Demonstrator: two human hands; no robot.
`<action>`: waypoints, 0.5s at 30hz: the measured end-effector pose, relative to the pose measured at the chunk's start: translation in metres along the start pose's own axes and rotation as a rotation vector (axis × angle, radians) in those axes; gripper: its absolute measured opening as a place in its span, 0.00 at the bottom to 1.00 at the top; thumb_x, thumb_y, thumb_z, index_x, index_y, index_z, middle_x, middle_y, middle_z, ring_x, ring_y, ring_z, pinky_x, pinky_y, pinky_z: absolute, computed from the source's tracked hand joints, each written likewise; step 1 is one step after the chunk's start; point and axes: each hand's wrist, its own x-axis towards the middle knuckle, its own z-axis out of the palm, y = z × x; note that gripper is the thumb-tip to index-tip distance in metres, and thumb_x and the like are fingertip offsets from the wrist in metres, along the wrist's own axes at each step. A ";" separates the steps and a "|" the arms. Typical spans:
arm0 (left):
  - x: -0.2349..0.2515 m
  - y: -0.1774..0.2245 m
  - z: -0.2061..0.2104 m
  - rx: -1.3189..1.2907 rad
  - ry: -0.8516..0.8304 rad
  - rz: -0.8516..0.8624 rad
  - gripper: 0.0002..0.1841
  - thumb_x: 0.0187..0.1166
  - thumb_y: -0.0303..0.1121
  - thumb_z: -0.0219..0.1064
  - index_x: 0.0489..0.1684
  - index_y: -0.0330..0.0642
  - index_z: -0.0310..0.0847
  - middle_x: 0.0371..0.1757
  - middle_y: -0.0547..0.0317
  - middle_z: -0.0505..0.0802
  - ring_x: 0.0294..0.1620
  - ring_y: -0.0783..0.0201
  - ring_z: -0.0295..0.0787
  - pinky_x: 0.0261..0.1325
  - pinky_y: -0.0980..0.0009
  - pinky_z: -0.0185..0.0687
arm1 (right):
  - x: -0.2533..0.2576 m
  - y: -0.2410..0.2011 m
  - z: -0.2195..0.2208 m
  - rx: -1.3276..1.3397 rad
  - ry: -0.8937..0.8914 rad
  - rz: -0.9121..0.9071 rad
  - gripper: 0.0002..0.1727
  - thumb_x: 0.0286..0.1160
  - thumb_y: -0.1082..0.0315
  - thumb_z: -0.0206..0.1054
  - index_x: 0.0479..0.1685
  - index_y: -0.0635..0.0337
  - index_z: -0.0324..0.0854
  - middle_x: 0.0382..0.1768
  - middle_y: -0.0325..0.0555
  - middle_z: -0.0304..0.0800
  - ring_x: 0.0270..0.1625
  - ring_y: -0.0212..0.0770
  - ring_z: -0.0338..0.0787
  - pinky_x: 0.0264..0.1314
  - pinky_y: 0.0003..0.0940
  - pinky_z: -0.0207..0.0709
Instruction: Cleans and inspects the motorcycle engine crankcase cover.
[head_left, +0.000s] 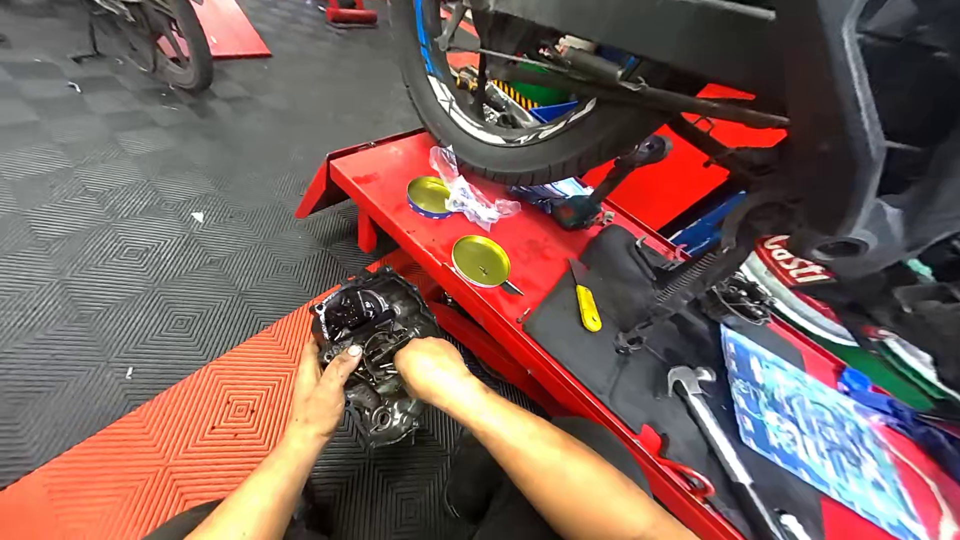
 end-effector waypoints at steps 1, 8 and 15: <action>0.000 0.000 0.000 -0.008 -0.004 -0.004 0.35 0.74 0.45 0.69 0.83 0.47 0.68 0.64 0.55 0.91 0.61 0.62 0.92 0.63 0.59 0.91 | 0.000 0.004 -0.003 0.006 0.004 -0.027 0.03 0.65 0.65 0.75 0.32 0.52 0.89 0.36 0.49 0.92 0.42 0.56 0.93 0.36 0.63 0.84; 0.003 0.005 0.000 -0.085 0.042 -0.045 0.27 0.76 0.41 0.65 0.76 0.45 0.74 0.54 0.56 0.94 0.52 0.64 0.94 0.56 0.62 0.93 | -0.007 0.076 -0.060 0.402 0.168 -0.183 0.07 0.73 0.62 0.73 0.42 0.50 0.96 0.36 0.42 0.95 0.42 0.43 0.93 0.50 0.56 0.86; 0.007 0.003 -0.005 -0.157 0.044 -0.043 0.25 0.76 0.40 0.65 0.72 0.44 0.77 0.52 0.53 0.95 0.50 0.62 0.95 0.54 0.60 0.93 | 0.045 0.199 -0.096 0.294 0.531 0.298 0.10 0.71 0.59 0.73 0.34 0.54 0.94 0.36 0.54 0.94 0.45 0.59 0.93 0.51 0.72 0.81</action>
